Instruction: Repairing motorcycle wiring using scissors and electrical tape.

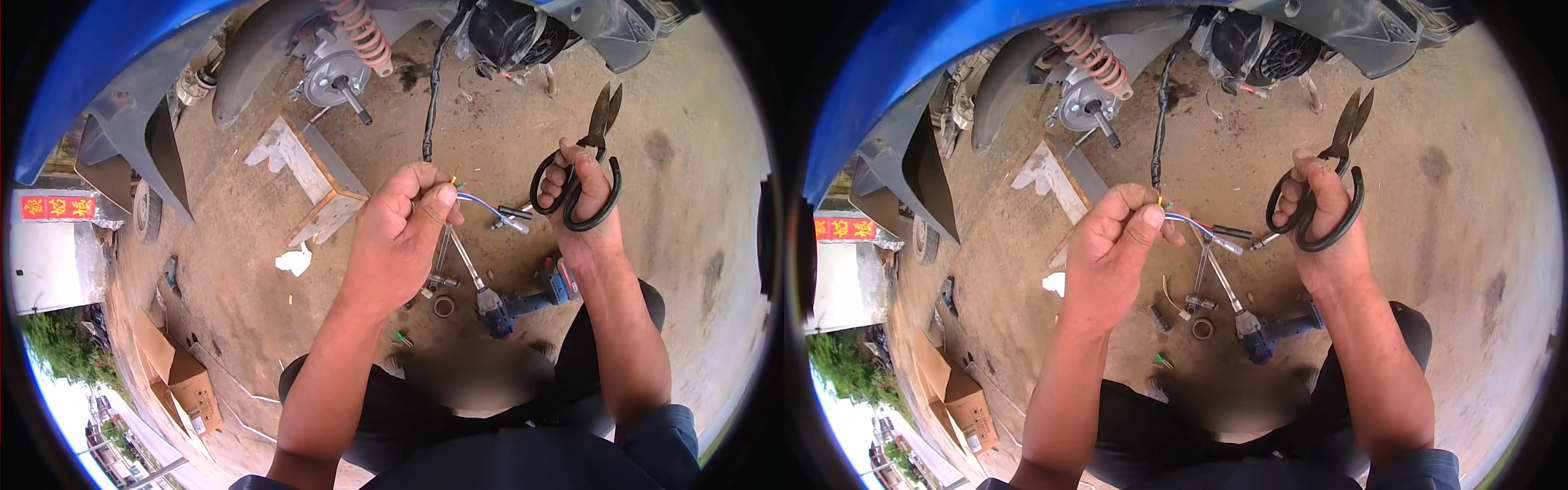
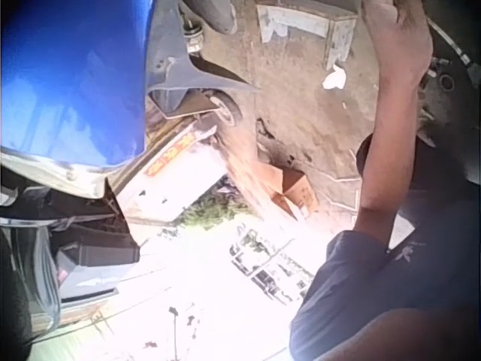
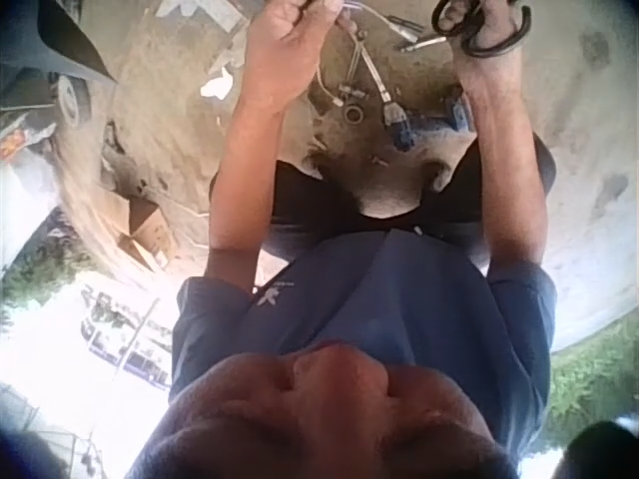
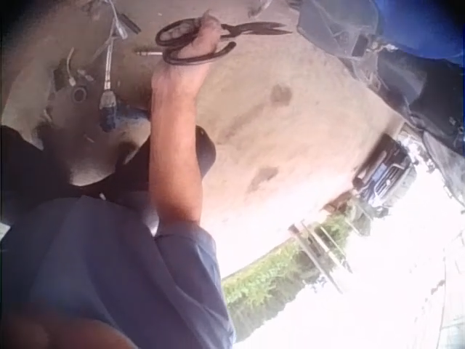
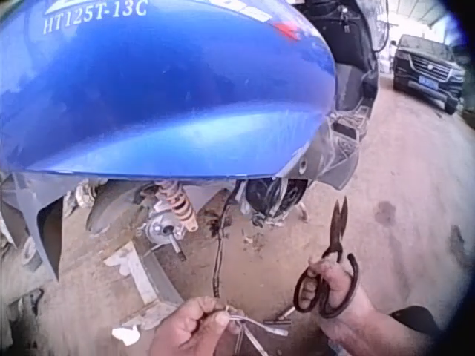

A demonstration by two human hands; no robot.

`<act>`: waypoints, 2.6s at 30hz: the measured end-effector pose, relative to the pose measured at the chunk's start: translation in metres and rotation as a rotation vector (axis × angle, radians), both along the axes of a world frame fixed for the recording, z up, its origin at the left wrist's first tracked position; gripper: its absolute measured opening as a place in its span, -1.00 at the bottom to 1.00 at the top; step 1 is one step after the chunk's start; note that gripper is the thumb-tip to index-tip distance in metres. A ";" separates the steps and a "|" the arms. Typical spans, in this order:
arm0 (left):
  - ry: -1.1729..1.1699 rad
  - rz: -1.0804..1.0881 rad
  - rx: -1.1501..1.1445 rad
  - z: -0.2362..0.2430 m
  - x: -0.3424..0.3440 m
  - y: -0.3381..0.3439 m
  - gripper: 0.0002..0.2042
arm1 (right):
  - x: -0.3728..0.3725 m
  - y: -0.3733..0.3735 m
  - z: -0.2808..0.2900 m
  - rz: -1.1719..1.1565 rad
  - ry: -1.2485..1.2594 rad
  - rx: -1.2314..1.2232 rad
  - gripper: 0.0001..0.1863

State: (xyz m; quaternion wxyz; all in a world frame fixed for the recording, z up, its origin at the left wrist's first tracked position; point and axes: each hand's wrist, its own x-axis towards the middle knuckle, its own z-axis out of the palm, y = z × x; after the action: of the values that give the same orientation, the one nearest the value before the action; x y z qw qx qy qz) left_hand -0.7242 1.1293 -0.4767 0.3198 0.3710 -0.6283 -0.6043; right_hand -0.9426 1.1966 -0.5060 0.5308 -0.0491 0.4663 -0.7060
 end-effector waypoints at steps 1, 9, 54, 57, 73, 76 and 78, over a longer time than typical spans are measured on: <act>-0.009 0.009 0.040 -0.001 -0.002 -0.002 -0.80 | 0.002 -0.002 -0.005 -0.042 0.048 0.006 -0.83; -0.101 0.074 0.066 -0.009 0.000 -0.008 -0.78 | -0.006 0.010 -0.017 0.156 0.059 -0.042 -0.83; -0.035 0.059 0.352 -0.038 0.015 0.003 -0.86 | 0.025 0.020 0.013 0.516 0.863 0.017 -0.74; -0.045 0.024 0.247 -0.011 0.009 0.013 -0.85 | 0.024 0.021 0.015 0.506 1.153 -0.035 -0.78; 0.346 -0.004 0.449 0.000 0.021 0.023 -0.88 | 0.028 0.016 0.018 0.894 1.248 -0.027 -0.52; 0.248 -0.006 0.346 0.005 0.022 0.025 -0.88 | 0.031 0.017 0.014 0.896 1.312 -0.087 -0.51; 0.154 0.019 0.348 0.006 0.024 0.026 -0.88 | 0.031 0.018 0.012 0.889 1.370 -0.112 -0.50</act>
State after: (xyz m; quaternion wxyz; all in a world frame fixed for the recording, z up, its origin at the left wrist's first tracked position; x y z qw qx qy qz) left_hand -0.7005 1.1550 -0.4704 0.3036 0.3793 -0.4844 -0.7275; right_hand -0.9112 1.2144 -0.4939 0.3551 -0.6765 0.5882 -0.2652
